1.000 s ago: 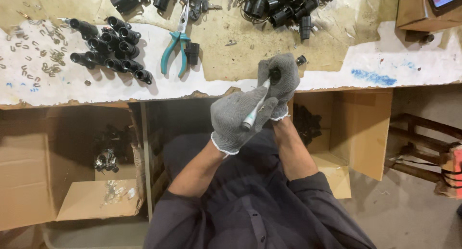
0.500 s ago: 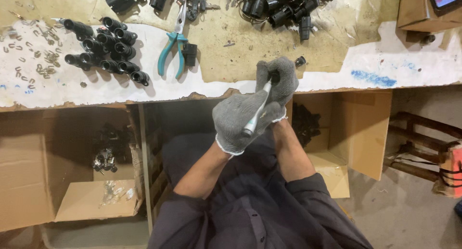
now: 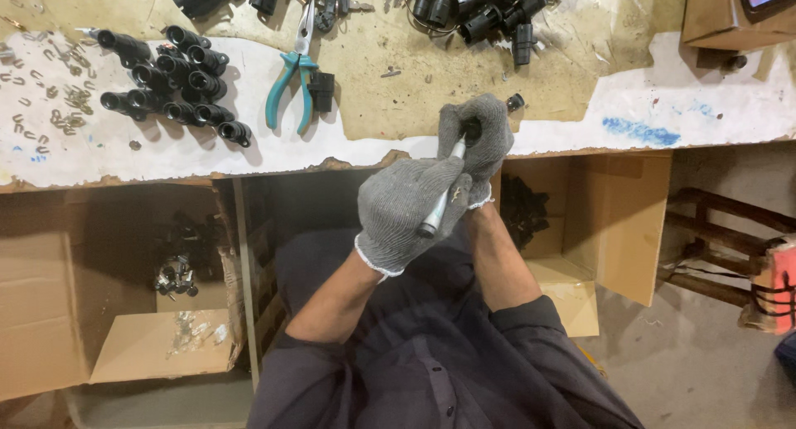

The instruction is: The person, wearing gloves, assembles small black plastic lamp holder components at a workbench. They pick parts from the table, fit pieces together by hand, use pliers and a screwdriver-like tool on the assemblies, and place finished units into cardboard boxes below the bench.

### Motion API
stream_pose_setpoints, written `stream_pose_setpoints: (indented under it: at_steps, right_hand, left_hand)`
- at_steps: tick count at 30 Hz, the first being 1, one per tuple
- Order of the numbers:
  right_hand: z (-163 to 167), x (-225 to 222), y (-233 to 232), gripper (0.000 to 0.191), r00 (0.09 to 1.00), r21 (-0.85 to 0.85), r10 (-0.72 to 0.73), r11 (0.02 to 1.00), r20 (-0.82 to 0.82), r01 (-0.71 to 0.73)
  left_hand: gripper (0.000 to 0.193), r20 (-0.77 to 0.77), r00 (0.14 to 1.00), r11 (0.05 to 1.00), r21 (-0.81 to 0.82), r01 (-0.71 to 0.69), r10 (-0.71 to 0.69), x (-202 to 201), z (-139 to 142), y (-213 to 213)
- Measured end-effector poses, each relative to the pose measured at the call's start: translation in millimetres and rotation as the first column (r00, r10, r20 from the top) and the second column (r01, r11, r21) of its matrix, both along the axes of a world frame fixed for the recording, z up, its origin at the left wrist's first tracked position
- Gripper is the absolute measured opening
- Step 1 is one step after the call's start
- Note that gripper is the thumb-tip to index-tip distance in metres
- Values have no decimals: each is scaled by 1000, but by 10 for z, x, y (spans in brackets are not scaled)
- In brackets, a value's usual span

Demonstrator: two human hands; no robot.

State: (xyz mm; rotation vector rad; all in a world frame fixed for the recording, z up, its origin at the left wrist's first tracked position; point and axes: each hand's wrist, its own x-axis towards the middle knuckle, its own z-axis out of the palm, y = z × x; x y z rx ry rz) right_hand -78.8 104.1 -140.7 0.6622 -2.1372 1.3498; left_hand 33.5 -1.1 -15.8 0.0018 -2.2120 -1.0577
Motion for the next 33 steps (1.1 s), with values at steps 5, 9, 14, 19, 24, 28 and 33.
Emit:
stream_pose_setpoints:
  at_steps: [5, 9, 14, 19, 24, 28, 33]
  right_hand:
    - [-33, -17, -9, 27, 999, -5, 3, 1000, 36, -2]
    - [-90, -45, 24, 26, 1000, 10, 7, 1000, 28, -8]
    - [-101, -56, 2, 27, 999, 34, -16, 999, 51, 14]
    - [3, -18, 18, 26, 993, 24, 65, 997, 98, -68]
    - [3, -50, 5, 24, 993, 29, 22, 999, 114, -26]
    - [-41, -82, -9, 26, 997, 33, 34, 999, 74, -37]
    - [52, -39, -44, 29, 996, 54, 54, 997, 75, -58]
  left_hand:
    - [27, 88, 995, 995, -95, 43, -35, 68, 58, -68]
    - [30, 86, 993, 989, -124, 85, -75, 49, 38, -71]
    - [32, 83, 991, 975, -190, 119, -105, 20, 57, -109]
    - [26, 95, 993, 976, -198, 88, -70, 43, 200, -167]
    - [30, 112, 993, 969, -236, 72, -47, -5, 199, -157]
    - [30, 129, 990, 986, -147, 81, -62, 2, 153, -151]
    - [27, 173, 984, 992, -112, 63, -43, 9, 204, -148]
